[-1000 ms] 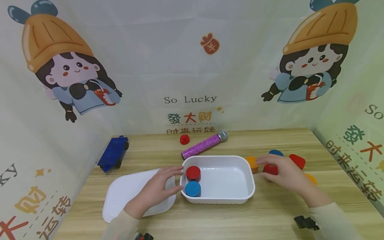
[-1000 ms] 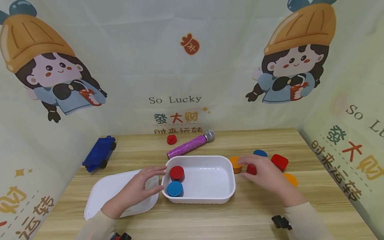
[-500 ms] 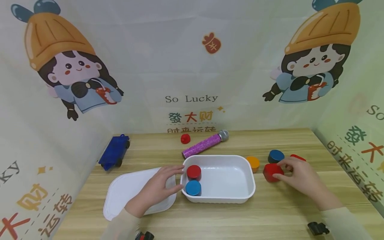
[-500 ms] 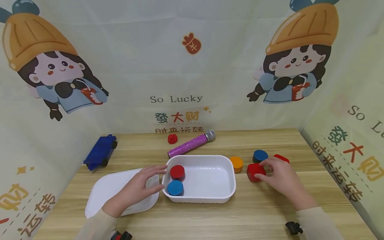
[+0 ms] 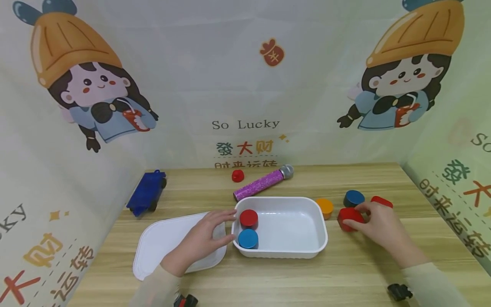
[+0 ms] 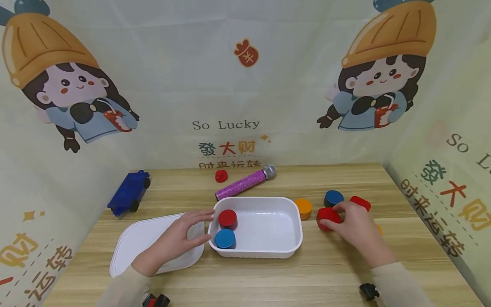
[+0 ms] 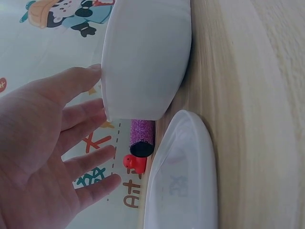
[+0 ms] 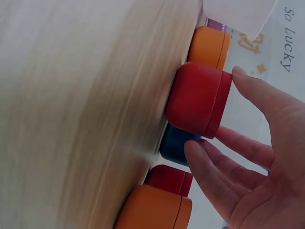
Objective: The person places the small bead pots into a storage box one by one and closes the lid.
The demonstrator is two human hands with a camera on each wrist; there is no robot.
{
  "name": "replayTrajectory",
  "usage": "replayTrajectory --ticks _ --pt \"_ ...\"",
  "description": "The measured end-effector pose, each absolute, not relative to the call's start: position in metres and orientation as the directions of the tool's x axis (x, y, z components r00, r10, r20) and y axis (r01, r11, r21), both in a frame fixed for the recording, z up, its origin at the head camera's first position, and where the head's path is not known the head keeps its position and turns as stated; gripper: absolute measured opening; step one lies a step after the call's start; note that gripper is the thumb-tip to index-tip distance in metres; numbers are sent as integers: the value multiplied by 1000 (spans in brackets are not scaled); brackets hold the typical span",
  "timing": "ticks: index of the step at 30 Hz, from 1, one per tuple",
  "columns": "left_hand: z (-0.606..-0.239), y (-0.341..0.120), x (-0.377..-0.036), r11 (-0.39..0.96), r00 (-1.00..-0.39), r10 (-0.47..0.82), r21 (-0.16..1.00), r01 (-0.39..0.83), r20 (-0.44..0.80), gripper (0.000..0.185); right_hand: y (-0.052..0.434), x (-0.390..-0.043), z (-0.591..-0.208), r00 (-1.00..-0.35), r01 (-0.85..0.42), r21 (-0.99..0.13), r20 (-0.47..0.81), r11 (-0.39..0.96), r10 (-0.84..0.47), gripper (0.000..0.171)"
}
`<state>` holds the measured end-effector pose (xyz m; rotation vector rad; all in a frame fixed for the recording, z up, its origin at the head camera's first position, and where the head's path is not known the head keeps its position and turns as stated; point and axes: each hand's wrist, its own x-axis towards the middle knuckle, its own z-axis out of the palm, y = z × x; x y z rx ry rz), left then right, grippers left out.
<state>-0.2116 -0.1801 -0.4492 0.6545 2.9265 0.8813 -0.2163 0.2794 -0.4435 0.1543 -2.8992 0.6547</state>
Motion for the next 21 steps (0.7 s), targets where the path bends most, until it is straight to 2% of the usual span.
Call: replayTrajectory --ticks 16,21 --pt "-450 -180 -211 761 -921 378 535 366 93 50 276 -215 -441 -978 -170 -428 184 887 -98 48" --pt "-450 -180 -211 761 -921 379 533 369 95 50 275 -212 -435 -967 -215 -411 214 886 -136 45"
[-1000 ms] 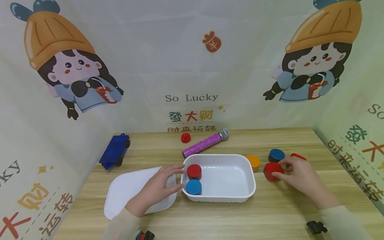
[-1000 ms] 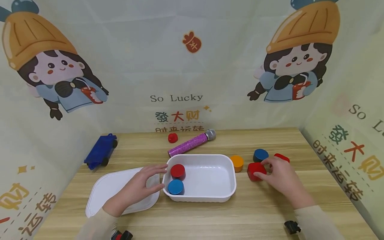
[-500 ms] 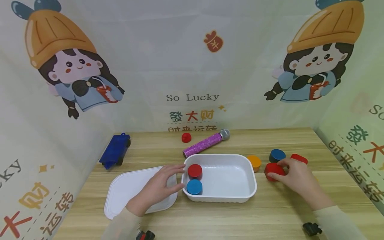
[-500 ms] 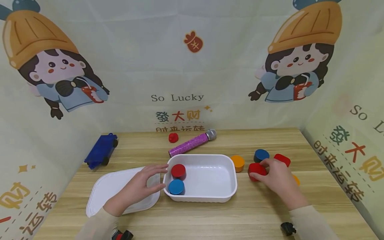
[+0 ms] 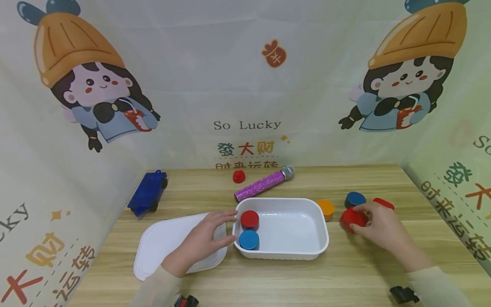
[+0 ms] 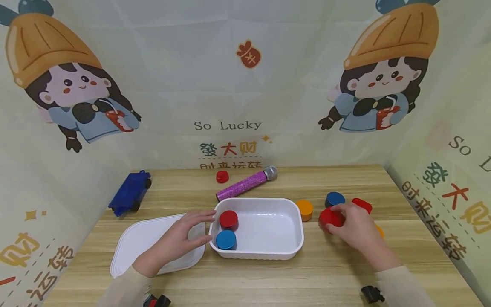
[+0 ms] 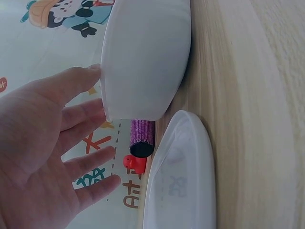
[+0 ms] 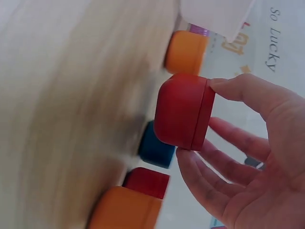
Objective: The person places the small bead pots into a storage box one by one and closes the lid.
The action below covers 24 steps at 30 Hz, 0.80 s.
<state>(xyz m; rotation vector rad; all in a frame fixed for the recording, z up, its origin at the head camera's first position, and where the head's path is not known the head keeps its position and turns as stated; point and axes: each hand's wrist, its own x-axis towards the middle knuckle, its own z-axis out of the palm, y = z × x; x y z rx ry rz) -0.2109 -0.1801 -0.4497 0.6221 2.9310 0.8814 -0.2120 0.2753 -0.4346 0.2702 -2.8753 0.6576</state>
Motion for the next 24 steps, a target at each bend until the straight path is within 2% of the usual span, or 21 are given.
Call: replayTrajectory --ticks 11,18,24 --pt "-451 -181 -210 757 -917 388 533 377 96 50 257 -204 -410 -901 -366 -352 365 861 -234 41" --pt "-451 -181 -212 749 -912 394 537 388 108 50 231 -203 -388 -899 -415 -393 318 821 -302 46" --pt "-451 -181 -212 751 -915 391 539 381 102 49 206 -207 -387 -898 -436 -410 248 801 -362 48"
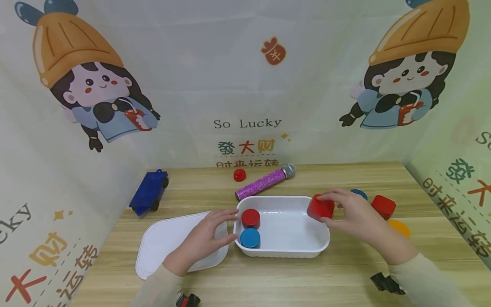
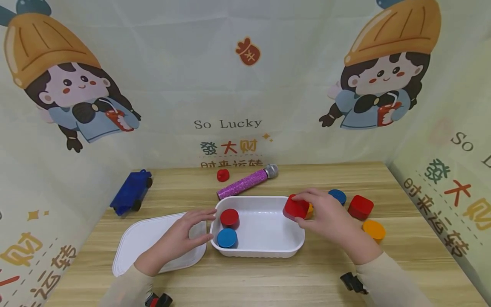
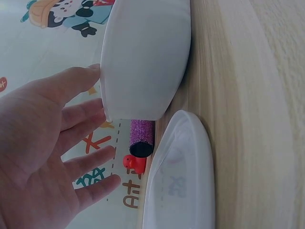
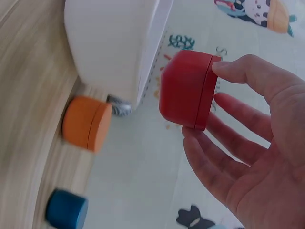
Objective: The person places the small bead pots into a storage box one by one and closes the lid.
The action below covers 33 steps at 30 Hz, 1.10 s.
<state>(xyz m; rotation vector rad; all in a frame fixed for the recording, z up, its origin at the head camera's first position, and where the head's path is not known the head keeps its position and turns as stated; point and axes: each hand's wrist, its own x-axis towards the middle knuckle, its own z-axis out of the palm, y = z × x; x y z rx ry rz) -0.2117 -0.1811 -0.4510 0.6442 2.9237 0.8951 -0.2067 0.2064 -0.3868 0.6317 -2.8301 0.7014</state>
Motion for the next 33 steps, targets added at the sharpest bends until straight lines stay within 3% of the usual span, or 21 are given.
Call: replayTrajectory --ticks 10,19,33 --pt "-450 -180 -213 750 -913 395 537 385 102 49 164 -225 -406 -848 -523 -408 161 748 -505 51" --pt "-451 -180 -213 751 -916 391 544 375 91 49 129 -244 -422 -780 -610 -341 100 715 -618 42" --pt "-451 -180 -213 740 -914 392 553 382 105 48 110 -266 -433 -762 -583 -441 4 683 -648 41"
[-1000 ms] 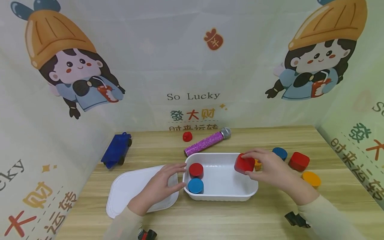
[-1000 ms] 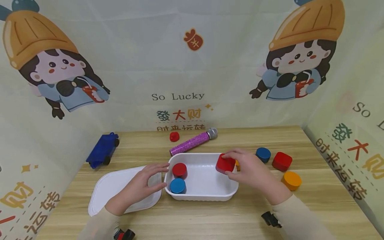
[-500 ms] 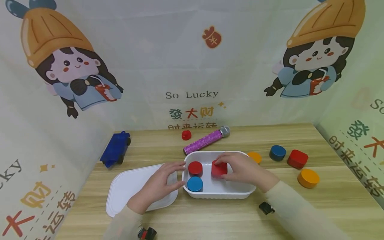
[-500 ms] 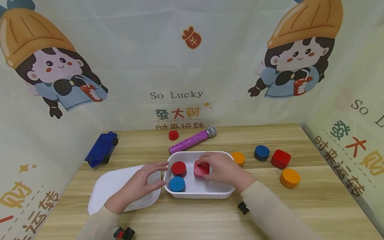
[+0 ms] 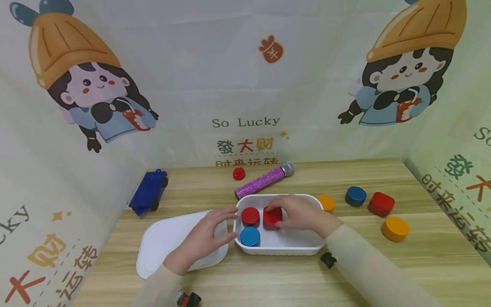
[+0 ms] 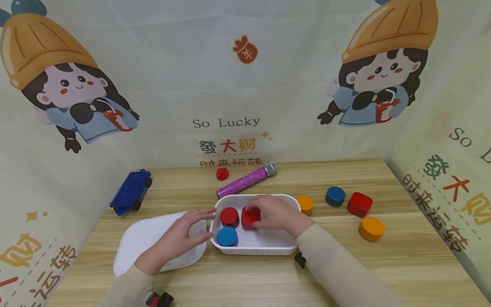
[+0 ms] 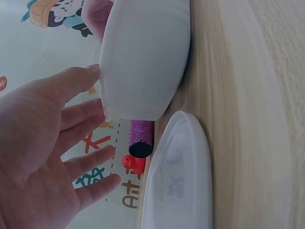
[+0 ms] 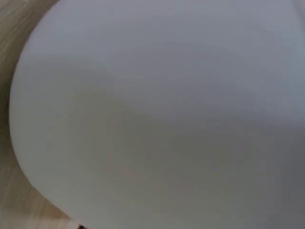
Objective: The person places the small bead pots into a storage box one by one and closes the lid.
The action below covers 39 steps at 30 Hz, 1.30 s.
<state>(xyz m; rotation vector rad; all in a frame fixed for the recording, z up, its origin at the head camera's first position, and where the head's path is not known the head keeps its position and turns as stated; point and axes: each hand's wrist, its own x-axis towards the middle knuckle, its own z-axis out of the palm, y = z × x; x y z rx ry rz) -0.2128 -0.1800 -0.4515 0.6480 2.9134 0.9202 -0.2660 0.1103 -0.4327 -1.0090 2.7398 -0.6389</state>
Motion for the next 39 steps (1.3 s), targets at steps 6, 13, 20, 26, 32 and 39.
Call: replayTrajectory --ticks 6,13,20,26,32,39 --pt "-452 -179 -213 741 -916 392 560 371 88 48 110 -269 -435 -756 -576 -456 -19 678 -655 40" --pt "-453 -180 -214 743 -910 400 543 392 109 49 114 -268 -433 -757 -593 -421 1 686 -653 37" --pt "-454 -181 -214 738 -908 401 544 399 122 48 125 -259 -431 -768 -599 -405 47 691 -638 35" --pt "-452 -179 -213 746 -919 385 556 366 89 48 144 -247 -424 -785 -587 -412 77 697 -615 35" --pt "-453 -179 -211 743 -917 387 557 371 95 48 167 -239 -420 -820 -551 -437 122 711 -560 30" --pt "-452 -179 -211 732 -916 387 568 376 109 46 198 -237 -423 -851 -522 -452 219 723 -477 25"
